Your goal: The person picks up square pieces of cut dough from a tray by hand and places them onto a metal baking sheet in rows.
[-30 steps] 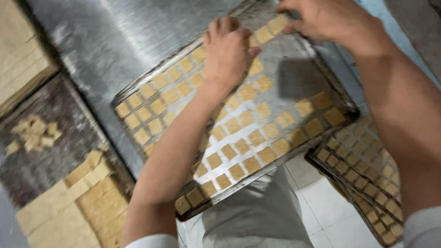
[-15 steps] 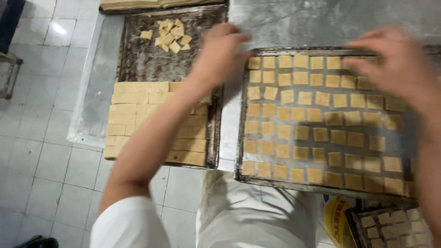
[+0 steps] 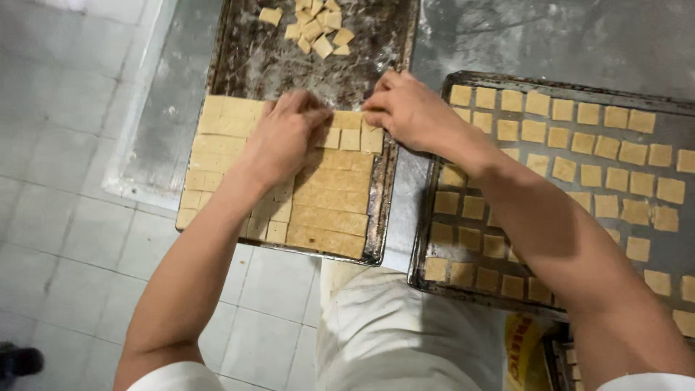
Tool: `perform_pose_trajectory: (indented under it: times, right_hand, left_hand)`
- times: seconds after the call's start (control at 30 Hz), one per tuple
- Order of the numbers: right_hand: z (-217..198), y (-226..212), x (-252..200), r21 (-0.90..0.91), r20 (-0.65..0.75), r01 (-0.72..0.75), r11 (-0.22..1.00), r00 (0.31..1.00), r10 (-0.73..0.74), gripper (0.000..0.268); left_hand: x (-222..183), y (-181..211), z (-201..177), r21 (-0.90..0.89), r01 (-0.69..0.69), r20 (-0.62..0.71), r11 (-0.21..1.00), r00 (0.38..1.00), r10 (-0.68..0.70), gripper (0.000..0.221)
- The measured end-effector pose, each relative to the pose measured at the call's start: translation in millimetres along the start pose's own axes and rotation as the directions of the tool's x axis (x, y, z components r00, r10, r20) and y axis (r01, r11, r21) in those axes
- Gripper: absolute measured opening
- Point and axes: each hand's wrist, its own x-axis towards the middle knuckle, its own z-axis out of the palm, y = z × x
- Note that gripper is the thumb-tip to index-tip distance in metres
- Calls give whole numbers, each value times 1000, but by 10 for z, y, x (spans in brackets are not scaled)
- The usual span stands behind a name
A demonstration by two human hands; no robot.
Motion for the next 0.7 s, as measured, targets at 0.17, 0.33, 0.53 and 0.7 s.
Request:
perform_pose_trajectory:
  times: [0.17, 0.33, 0.53, 0.7]
  right_hand:
    - [-63, -49, 31, -92, 85, -202, 975, 974, 210, 41]
    - [50, -95, 82, 35, 50, -100, 994, 994, 99, 41]
    - [272, -5, 136, -6, -130, 59, 998, 990, -59, 24]
    - [289, -66, 212, 16, -204, 8, 1000, 979, -5, 23]
  left_hand:
    - [85, -117, 57, -79, -27, -101, 997, 995, 19, 30]
    - [222, -78, -36, -45, 7, 32, 999, 999, -5, 16]
    - [218, -205, 71, -86, -45, -39, 995, 998, 42, 15]
    - [364, -348, -32, -322, -99, 34, 942, 993, 116, 11]
